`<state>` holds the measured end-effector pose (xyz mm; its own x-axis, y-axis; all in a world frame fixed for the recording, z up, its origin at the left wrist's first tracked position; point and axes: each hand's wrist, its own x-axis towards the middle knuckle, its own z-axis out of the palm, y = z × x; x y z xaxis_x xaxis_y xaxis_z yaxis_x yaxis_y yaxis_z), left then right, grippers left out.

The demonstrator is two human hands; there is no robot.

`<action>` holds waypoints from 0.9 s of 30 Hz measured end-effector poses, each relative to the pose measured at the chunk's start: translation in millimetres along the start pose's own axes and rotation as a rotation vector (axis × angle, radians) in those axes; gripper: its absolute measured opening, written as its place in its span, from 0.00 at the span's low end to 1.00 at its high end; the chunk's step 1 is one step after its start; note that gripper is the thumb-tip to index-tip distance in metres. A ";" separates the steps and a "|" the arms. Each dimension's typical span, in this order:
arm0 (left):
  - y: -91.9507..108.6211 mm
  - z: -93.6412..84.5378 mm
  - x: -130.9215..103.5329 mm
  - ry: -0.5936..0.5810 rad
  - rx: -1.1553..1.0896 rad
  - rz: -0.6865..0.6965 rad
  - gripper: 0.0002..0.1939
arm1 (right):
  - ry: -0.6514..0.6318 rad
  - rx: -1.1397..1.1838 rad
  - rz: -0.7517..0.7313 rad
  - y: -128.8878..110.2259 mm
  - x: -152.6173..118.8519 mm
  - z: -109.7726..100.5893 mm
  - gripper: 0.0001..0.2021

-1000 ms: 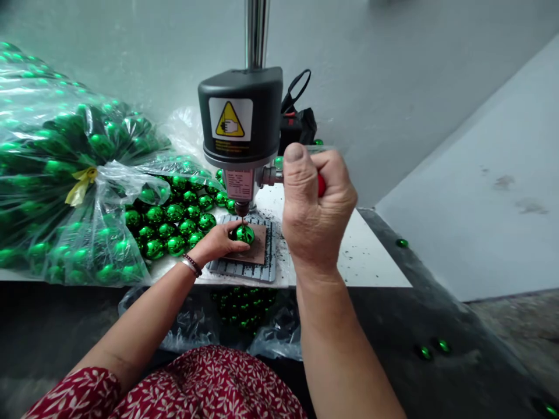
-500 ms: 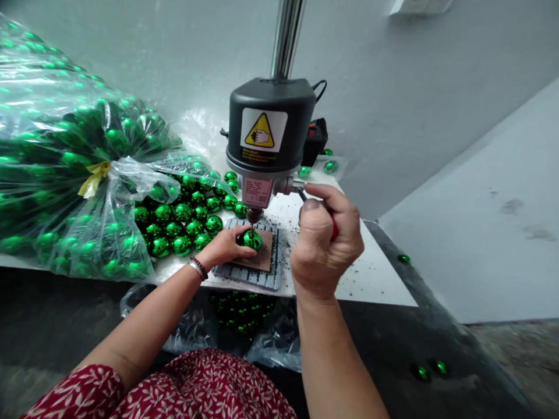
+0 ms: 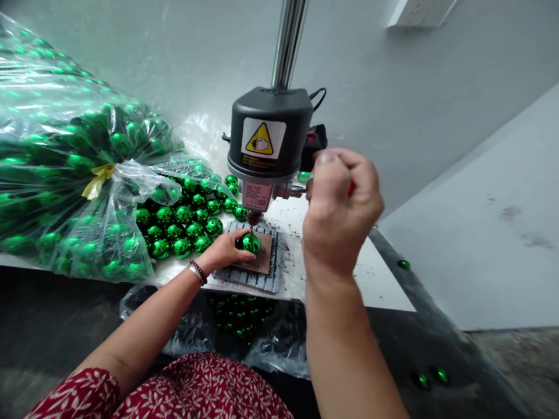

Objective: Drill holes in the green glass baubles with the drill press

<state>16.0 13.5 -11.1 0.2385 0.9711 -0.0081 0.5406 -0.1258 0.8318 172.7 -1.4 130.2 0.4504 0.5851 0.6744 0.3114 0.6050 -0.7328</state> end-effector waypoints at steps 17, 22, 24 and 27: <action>11.0 -26.6 -68.1 -0.151 -0.057 0.191 0.34 | 0.003 0.058 0.100 -6.6 27.2 12.4 0.16; 16.8 -30.5 -79.5 -0.197 -0.051 0.214 0.33 | 0.009 0.082 0.074 -5.1 26.7 12.6 0.15; 17.3 -30.9 -82.3 -0.201 -0.045 0.216 0.33 | 0.008 0.078 0.074 -4.7 26.2 12.4 0.15; 16.5 -31.2 -85.5 -0.200 -0.050 0.190 0.34 | 0.007 0.057 0.064 -4.4 25.5 11.5 0.16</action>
<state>-20.7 -65.3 20.6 0.4890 0.8711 0.0453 0.4319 -0.2869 0.8551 173.2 17.1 151.6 0.4739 0.6199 0.6254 0.2338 0.5962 -0.7681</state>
